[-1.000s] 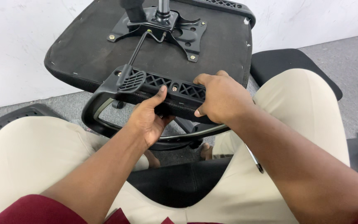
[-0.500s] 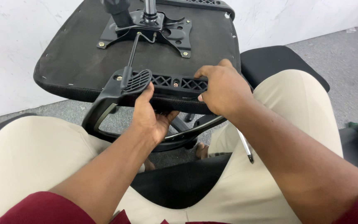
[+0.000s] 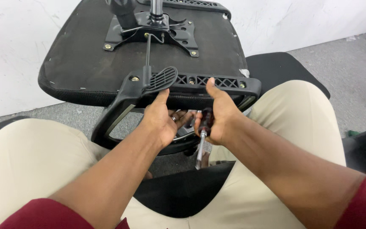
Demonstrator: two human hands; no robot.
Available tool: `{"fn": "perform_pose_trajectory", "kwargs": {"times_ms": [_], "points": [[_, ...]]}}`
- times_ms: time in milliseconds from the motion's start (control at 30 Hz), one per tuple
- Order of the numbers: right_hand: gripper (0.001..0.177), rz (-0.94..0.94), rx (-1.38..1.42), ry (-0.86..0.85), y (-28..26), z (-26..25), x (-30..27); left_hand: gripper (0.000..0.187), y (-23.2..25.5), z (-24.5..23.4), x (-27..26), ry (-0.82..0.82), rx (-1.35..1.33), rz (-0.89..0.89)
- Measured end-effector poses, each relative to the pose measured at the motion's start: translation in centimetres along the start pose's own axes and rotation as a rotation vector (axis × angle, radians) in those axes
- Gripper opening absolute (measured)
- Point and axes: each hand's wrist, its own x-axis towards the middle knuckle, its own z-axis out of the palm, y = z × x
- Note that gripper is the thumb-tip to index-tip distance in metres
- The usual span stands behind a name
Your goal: The person uses a screwdriver to attach plastic side panels to the underside of an office chair seat, then flips the chair upright and aligns the backrest to the seat. The person continues to adjust the backrest and prepare to secure it.
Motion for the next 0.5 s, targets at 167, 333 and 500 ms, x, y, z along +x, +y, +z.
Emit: {"fn": "perform_pose_trajectory", "kwargs": {"times_ms": [167,333,500], "points": [[0.062,-0.06,0.195,0.066,-0.1,0.9,1.4,0.048,3.3,-0.8,-3.1,-0.188,0.538,-0.114],[0.056,-0.104,0.338,0.098,-0.8,1.4,3.4,0.032,6.8,-2.6,-5.3,-0.031,0.72,0.052],[0.045,-0.166,0.424,0.162,-1.4,1.7,5.0,0.026,10.0,-5.3,-5.7,0.282,0.431,0.239]]}}
